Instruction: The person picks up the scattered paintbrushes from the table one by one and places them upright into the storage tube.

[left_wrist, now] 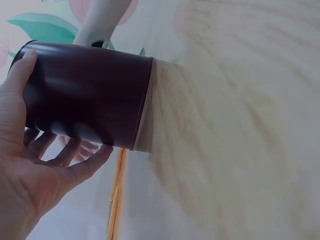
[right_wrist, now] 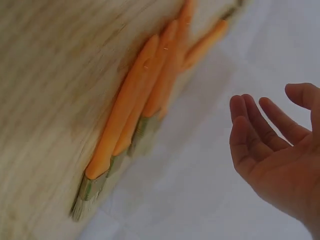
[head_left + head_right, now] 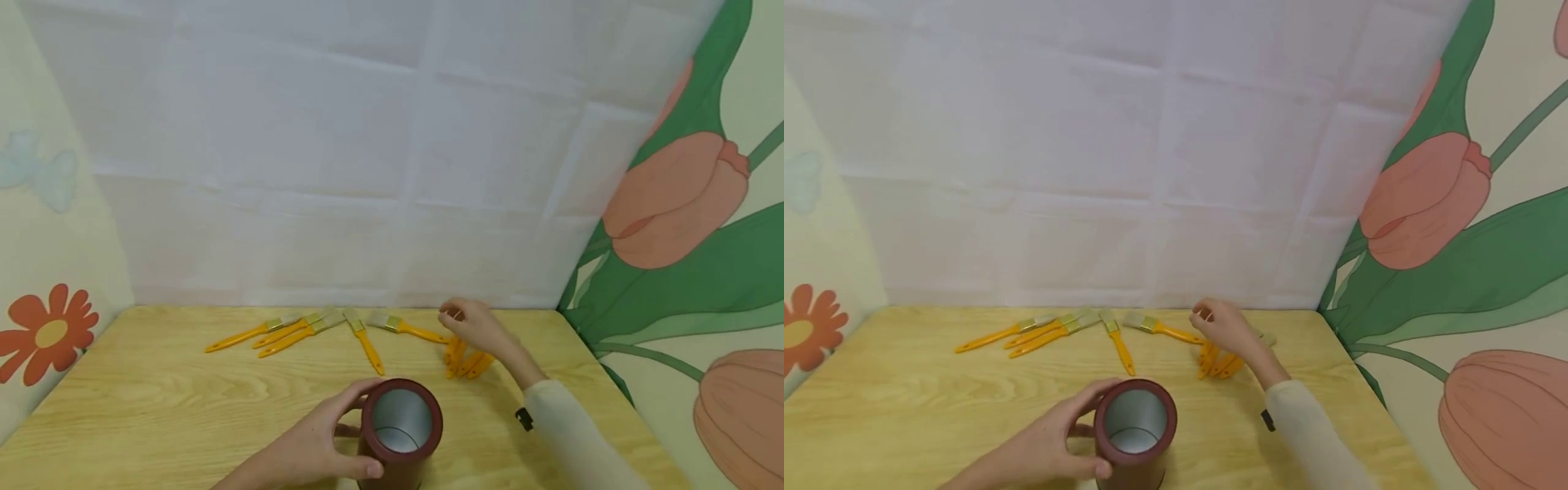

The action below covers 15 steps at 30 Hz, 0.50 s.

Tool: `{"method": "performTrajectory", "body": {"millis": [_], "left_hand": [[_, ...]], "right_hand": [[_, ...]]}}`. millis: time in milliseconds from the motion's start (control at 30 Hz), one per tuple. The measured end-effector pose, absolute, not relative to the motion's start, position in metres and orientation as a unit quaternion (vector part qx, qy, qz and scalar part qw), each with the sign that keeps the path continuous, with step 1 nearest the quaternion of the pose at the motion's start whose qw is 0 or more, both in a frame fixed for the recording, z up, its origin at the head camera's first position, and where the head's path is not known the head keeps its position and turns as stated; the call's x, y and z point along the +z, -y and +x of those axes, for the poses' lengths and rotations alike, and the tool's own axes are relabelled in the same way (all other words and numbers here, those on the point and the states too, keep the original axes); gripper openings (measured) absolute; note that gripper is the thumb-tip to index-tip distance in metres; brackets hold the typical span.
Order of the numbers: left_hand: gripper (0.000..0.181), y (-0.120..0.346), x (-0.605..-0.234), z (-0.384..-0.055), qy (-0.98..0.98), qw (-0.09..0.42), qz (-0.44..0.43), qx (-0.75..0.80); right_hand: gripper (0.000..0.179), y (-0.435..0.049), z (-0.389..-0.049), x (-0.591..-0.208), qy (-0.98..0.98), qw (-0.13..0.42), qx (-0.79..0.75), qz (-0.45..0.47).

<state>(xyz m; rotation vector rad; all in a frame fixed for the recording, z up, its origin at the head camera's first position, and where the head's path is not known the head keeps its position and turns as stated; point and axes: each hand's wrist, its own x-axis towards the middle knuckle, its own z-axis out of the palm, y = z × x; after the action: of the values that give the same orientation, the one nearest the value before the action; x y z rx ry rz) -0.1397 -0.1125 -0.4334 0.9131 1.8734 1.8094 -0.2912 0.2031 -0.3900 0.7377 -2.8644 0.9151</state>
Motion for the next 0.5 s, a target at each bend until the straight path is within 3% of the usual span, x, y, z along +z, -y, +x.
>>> {"method": "performTrajectory", "body": {"millis": [267,500], "left_hand": [[0.076,0.111,-0.433,-0.137,-0.667,0.189,0.320,0.646],[0.079,0.110,-0.429,-0.135,-0.716,0.147,0.296,0.614]], "right_hand": [[0.034,-0.171,-0.331,-0.402,0.934,-0.080,0.199,0.287],[0.025,-0.151,-0.346,-0.414,0.937,-0.101,0.130,0.308]]}}
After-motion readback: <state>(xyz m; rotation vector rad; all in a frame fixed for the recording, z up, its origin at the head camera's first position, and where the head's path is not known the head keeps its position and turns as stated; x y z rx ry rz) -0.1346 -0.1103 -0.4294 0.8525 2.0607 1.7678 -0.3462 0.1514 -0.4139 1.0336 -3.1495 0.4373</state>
